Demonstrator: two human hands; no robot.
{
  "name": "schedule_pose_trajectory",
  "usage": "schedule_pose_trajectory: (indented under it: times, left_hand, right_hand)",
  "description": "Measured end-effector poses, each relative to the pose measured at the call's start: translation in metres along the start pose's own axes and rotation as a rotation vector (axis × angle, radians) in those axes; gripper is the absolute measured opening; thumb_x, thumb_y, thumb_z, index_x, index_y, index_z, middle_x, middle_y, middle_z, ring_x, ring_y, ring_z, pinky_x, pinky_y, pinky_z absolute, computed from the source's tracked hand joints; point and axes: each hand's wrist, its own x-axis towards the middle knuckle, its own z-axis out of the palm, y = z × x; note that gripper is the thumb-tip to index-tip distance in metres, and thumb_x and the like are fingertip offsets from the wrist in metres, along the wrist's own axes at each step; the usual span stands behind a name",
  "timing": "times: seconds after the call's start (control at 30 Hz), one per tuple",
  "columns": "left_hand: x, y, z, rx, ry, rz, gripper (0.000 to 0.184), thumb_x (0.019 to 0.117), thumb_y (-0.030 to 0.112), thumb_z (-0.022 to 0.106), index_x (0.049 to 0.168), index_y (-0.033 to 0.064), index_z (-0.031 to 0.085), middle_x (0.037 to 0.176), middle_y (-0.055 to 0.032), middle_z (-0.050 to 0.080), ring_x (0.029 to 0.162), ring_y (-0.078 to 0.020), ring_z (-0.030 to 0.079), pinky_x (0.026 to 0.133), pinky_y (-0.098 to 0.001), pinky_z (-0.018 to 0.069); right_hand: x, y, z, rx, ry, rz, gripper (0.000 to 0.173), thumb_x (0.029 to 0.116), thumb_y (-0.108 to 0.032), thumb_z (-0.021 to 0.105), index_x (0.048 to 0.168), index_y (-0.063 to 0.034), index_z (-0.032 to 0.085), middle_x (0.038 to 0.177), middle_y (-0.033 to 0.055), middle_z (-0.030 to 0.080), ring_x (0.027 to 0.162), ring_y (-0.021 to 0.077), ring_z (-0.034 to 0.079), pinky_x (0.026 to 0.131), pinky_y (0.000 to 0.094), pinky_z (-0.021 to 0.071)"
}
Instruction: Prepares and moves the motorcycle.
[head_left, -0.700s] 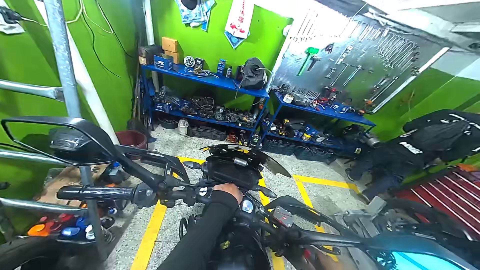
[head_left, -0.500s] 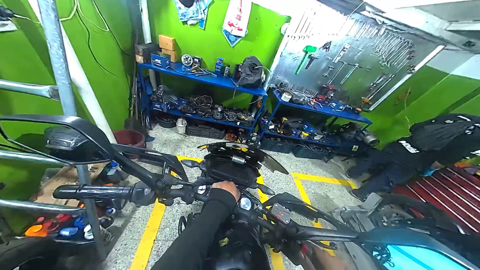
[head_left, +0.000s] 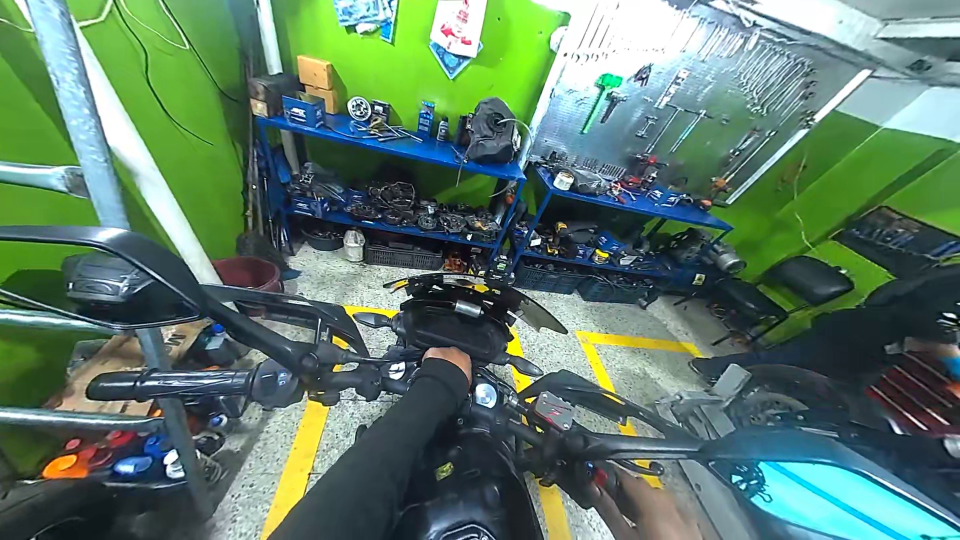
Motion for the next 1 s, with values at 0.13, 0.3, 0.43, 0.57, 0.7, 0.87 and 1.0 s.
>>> schedule_pose_trajectory:
  times: [0.13,0.3,0.43,0.57,0.7,0.87,1.0]
  left_hand:
    - [0.001,-0.002,0.001,-0.019,0.004,0.006,0.044,0.1042,0.035,0.051,0.128,0.0024,0.067,0.138,-0.0200,0.063,0.129,-0.0398,0.060,0.104,-0.0659,0.0453]
    - [-0.001,-0.013,0.004,-0.055,0.036,0.005,0.058,0.1019,0.053,0.048,0.128,0.0060,0.069,0.139,-0.0182,0.063,0.130,-0.0385,0.059,0.106,-0.0660,0.0442]
    - [-0.007,-0.026,0.009,-0.172,0.139,0.052,0.075,0.0920,0.068,0.061,0.136,0.0079,0.064,0.147,-0.0184,0.055,0.133,-0.0381,0.056,0.107,-0.0619,0.0458]
    - [-0.052,-0.056,0.044,-0.392,0.570,0.265,0.058,0.0947,0.050,0.069,0.136,0.0089,0.065,0.138,-0.0149,0.062,0.126,-0.0319,0.061,0.108,-0.0534,0.0490]
    - [-0.106,-0.108,0.126,-0.635,0.958,0.318,0.042,0.0962,0.039,0.065,0.123,0.0072,0.071,0.124,-0.0142,0.068,0.107,-0.0246,0.070,0.092,-0.0456,0.0604]
    - [-0.154,-0.218,0.171,-0.558,1.211,0.050,0.041,0.0939,0.023,0.058,0.123,-0.0038,0.066,0.123,-0.0267,0.065,0.109,-0.0354,0.066,0.094,-0.0503,0.0558]
    - [-0.171,-0.290,0.135,-0.414,1.253,-0.043,0.069,0.0884,0.023,0.064,0.145,-0.0105,0.044,0.146,-0.0381,0.045,0.136,-0.0494,0.047,0.113,-0.0540,0.0420]
  right_hand:
    - [-0.001,-0.005,-0.003,0.016,-0.005,0.006,0.070,0.0909,-0.075,0.054,0.126,-0.0179,0.073,0.112,0.0104,0.075,0.110,0.0337,0.068,0.101,0.0650,0.0446]
    - [-0.002,-0.007,-0.005,0.017,-0.001,0.014,0.071,0.0902,-0.076,0.053,0.126,-0.0189,0.073,0.113,0.0107,0.075,0.111,0.0343,0.068,0.101,0.0662,0.0435]
    - [-0.003,-0.006,0.000,0.008,0.040,0.013,0.072,0.0886,-0.078,0.053,0.124,-0.0193,0.074,0.110,0.0096,0.076,0.109,0.0341,0.069,0.099,0.0661,0.0451]
    - [-0.003,-0.002,0.007,0.014,0.125,-0.009,0.076,0.0862,-0.081,0.051,0.120,-0.0185,0.076,0.107,0.0112,0.076,0.105,0.0367,0.070,0.095,0.0689,0.0459]
    - [-0.001,0.003,0.013,-0.006,0.167,-0.028,0.084,0.0855,-0.086,0.042,0.119,-0.0179,0.076,0.104,0.0098,0.077,0.101,0.0341,0.071,0.091,0.0671,0.0484]
    - [-0.002,0.001,0.007,-0.004,0.147,-0.026,0.078,0.0875,-0.082,0.045,0.121,-0.0181,0.076,0.104,0.0098,0.076,0.100,0.0342,0.071,0.092,0.0677,0.0489]
    - [-0.007,-0.011,-0.005,0.050,0.091,0.026,0.058,0.0890,-0.061,0.070,0.122,-0.0140,0.075,0.108,0.0141,0.075,0.105,0.0381,0.069,0.097,0.0690,0.0459]
